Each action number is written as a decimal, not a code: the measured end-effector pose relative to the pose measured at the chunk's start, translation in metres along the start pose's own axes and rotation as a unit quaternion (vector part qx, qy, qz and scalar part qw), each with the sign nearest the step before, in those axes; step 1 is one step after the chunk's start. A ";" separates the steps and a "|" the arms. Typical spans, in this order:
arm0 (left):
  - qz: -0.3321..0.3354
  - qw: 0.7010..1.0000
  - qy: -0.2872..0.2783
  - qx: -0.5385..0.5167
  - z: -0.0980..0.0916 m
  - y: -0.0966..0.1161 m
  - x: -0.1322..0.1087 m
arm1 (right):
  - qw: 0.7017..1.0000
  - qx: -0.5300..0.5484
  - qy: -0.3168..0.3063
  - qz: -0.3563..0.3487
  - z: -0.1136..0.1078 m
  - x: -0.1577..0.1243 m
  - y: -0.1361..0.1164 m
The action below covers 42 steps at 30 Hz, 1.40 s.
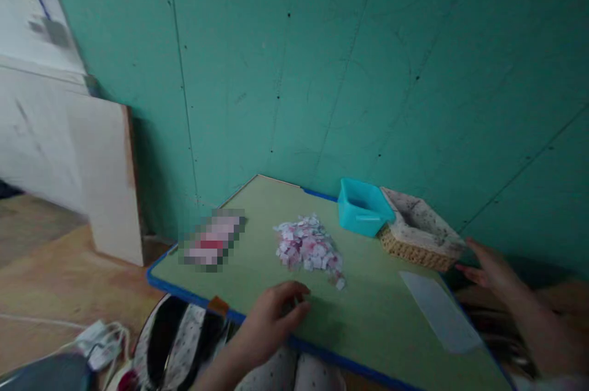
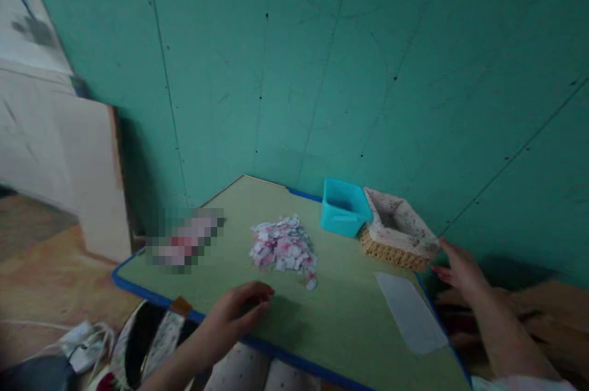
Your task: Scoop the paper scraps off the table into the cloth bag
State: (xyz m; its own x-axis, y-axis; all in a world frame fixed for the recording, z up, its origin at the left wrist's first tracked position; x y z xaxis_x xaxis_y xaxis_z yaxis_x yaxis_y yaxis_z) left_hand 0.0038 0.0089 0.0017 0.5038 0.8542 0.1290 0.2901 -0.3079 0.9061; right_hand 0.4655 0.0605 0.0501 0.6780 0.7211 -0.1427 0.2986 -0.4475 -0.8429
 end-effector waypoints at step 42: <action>-0.046 0.991 0.034 -0.119 -0.001 -0.012 -0.002 | 0.968 0.250 0.020 -0.014 -0.075 -0.110 -0.033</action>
State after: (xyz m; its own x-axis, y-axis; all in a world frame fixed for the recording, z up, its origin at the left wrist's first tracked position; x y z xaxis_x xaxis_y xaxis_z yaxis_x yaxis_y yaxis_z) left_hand -0.0015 0.0115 -0.0085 0.4252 0.9030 0.0608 0.1274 -0.1263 0.9838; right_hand 0.4312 -0.0434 0.1324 0.7024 0.7041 -0.1040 -0.0378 -0.1089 -0.9933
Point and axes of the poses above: each hand's wrist, its own x-axis towards the middle knuckle, its own z-axis out of the palm, y = z × x, the point moved 1 cm from there along x, towards the middle knuckle, and after that the axes turned 4 degrees about -y, right-handed, at the moved point
